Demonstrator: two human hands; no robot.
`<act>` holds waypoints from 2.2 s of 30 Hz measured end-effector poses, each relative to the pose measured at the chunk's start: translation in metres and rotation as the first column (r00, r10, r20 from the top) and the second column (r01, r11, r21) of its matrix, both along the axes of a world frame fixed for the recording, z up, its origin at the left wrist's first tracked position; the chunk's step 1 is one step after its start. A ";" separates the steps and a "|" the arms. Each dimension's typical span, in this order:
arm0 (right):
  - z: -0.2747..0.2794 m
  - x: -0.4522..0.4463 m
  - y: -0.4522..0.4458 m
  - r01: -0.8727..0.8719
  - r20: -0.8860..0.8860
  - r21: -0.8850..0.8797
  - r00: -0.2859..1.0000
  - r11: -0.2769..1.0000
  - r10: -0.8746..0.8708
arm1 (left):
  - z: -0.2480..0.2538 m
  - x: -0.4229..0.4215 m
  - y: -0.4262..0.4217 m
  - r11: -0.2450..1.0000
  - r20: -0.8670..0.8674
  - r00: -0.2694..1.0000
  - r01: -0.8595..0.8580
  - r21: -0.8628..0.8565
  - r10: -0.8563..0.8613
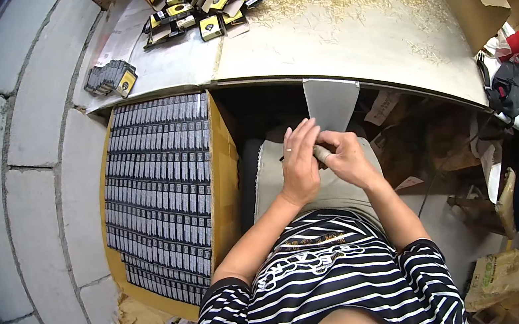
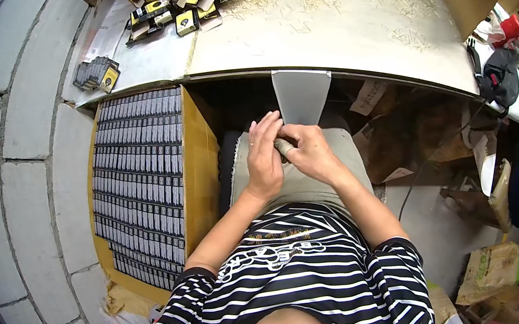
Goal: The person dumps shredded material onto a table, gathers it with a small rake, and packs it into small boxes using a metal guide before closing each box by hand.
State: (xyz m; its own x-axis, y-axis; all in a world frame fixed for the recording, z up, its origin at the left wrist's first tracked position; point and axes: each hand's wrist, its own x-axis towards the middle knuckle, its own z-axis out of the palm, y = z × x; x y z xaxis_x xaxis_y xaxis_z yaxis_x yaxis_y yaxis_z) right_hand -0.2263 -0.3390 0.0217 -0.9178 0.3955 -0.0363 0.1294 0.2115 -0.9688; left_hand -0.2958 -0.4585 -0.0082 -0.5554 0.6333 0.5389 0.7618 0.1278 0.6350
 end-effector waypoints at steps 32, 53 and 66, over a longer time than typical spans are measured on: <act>0.036 -0.021 0.028 0.004 -0.141 -0.489 0.986 0.872 -0.083 | 0.050 -0.030 0.009 0.968 0.724 0.659 0.023 0.250 -0.203; 0.055 -0.098 0.005 -0.165 -0.068 0.447 0.974 0.879 0.218 | 0.146 -0.196 -0.058 0.802 -0.247 0.823 -0.560 -0.207 0.511; 0.012 -0.135 0.188 0.044 0.066 0.900 0.970 0.434 -0.235 | 0.077 -0.362 0.084 0.596 -0.024 0.878 -0.344 -0.725 0.478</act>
State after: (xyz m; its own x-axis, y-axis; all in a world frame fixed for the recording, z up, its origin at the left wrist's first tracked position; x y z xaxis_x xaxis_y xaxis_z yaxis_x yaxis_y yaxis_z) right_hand -0.3613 -0.1508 0.0336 -0.8638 0.4190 0.2798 0.3675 0.9039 -0.2188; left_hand -0.6583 -0.3743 0.0684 -0.8850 0.4594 -0.0755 0.4134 0.8501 0.3262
